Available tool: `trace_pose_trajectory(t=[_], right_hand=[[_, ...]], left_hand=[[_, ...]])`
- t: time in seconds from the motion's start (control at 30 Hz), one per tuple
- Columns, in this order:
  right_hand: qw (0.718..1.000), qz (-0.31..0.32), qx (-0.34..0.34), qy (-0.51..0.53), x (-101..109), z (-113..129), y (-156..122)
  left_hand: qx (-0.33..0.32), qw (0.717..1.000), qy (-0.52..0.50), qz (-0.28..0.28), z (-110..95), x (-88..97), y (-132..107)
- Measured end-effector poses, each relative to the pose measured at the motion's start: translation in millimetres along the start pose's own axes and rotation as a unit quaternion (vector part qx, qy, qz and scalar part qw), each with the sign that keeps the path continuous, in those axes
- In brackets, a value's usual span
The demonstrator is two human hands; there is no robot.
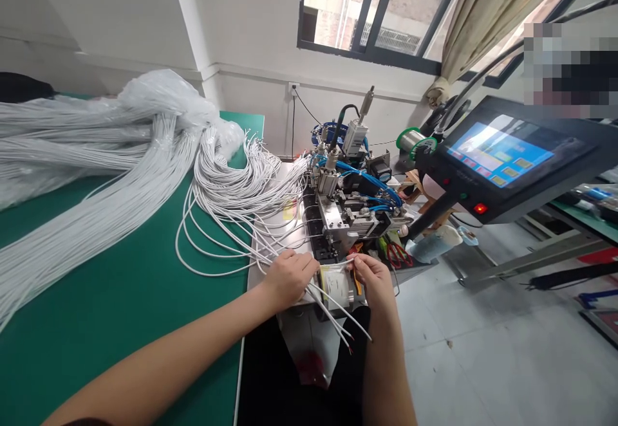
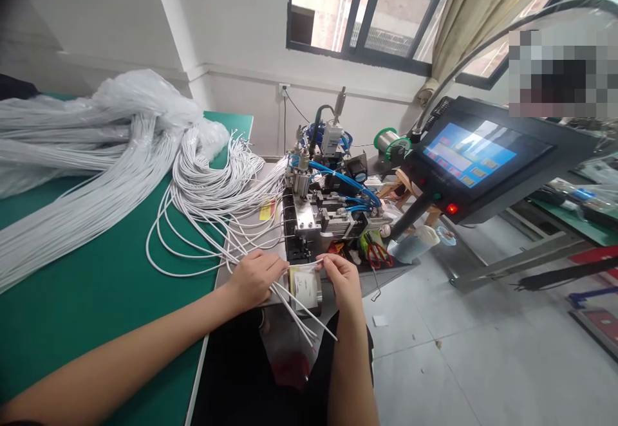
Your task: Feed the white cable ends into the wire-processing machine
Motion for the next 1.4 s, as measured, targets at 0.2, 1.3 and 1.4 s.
trace_pose_trajectory(t=[0.2, 1.3, 1.4], right_hand=[[0.974, -0.026, 0.085, -0.208, -3, 12, 13], [0.996, 0.005, -0.003, -0.084, 3, -31, 18], [0.992, 0.000, 0.023, -0.123, 15, -14, 4]], left_hand=[[0.022, 1.000, 0.003, -0.007, 2, 3.3, 0], [0.138, 0.990, 0.019, -0.026, 15, 3.3, 0], [0.110, 0.993, -0.005, -0.037, 13, 4.4, 1]])
Point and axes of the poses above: each hand's wrist, its own y-axis towards the middle knuckle, its own x-axis out of the back of the hand, z = x × y, the point moved 7 cm from there along y, towards the middle knuckle, and after that the axes turned 9 degrees about -z, right-handed, at the moved point
